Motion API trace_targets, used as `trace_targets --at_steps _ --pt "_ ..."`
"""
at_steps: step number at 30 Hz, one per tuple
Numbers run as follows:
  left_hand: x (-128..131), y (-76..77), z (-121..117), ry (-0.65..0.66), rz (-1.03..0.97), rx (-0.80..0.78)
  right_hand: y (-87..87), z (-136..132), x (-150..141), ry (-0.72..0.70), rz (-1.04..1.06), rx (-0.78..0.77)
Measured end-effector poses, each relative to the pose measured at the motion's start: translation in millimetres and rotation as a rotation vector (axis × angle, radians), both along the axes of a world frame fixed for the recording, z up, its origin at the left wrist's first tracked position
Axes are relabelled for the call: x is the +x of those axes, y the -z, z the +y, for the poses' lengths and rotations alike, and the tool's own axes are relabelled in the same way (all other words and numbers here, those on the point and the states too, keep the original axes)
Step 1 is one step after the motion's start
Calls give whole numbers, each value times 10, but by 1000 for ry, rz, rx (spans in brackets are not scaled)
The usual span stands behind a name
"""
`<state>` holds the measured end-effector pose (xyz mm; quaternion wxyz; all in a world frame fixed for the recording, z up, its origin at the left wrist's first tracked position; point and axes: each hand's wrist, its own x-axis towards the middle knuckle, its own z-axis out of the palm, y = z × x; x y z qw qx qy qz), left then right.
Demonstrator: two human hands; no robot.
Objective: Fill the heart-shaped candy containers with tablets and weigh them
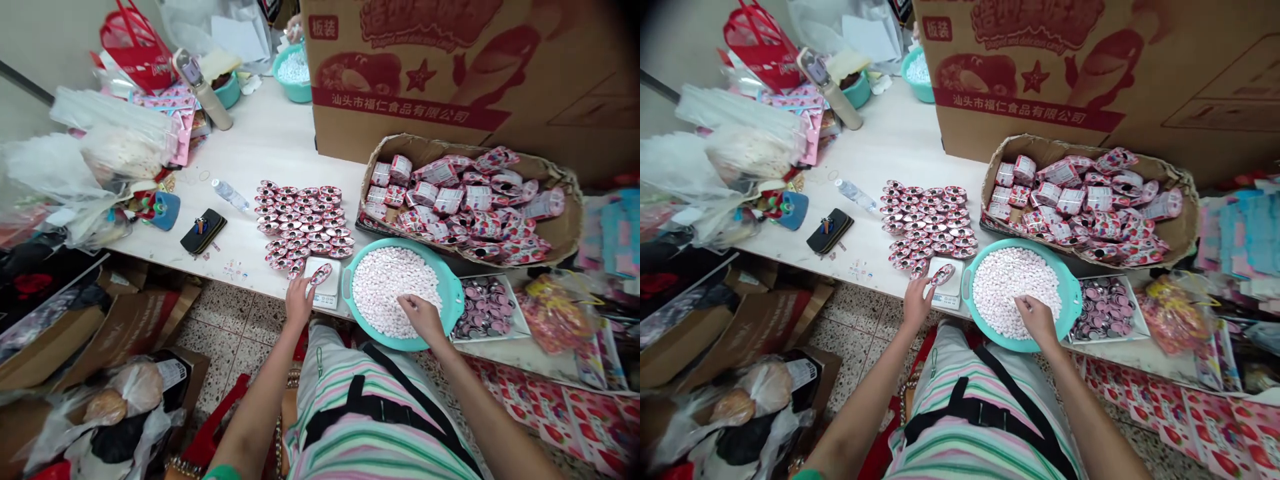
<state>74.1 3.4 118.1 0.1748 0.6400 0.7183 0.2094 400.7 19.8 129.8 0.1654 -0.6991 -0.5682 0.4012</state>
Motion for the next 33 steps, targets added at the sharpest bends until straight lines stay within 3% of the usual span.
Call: trace_targets --at_steps 5,9,12,15,17,19,23,28,33 --pt "-127 79 151 81 76 -14 -12 -134 112 67 -25 8" --pt "-112 3 199 103 91 0 -43 -246 178 114 -24 3" --pt "116 -171 244 129 54 53 -36 -306 211 136 -9 15" --pt "427 -348 270 244 -26 102 -7 -334 237 148 -2 28" --pt "552 -396 273 269 -53 108 2 -342 258 147 -3 39" --pt "557 -362 272 196 -34 98 -4 -350 285 150 -2 49" --pt "372 -143 297 44 99 41 -14 -395 363 168 2 47" --pt "329 91 415 25 194 -47 30 -475 424 141 -31 -40" --pt "201 119 333 57 129 -161 87 -503 317 73 -37 -123"
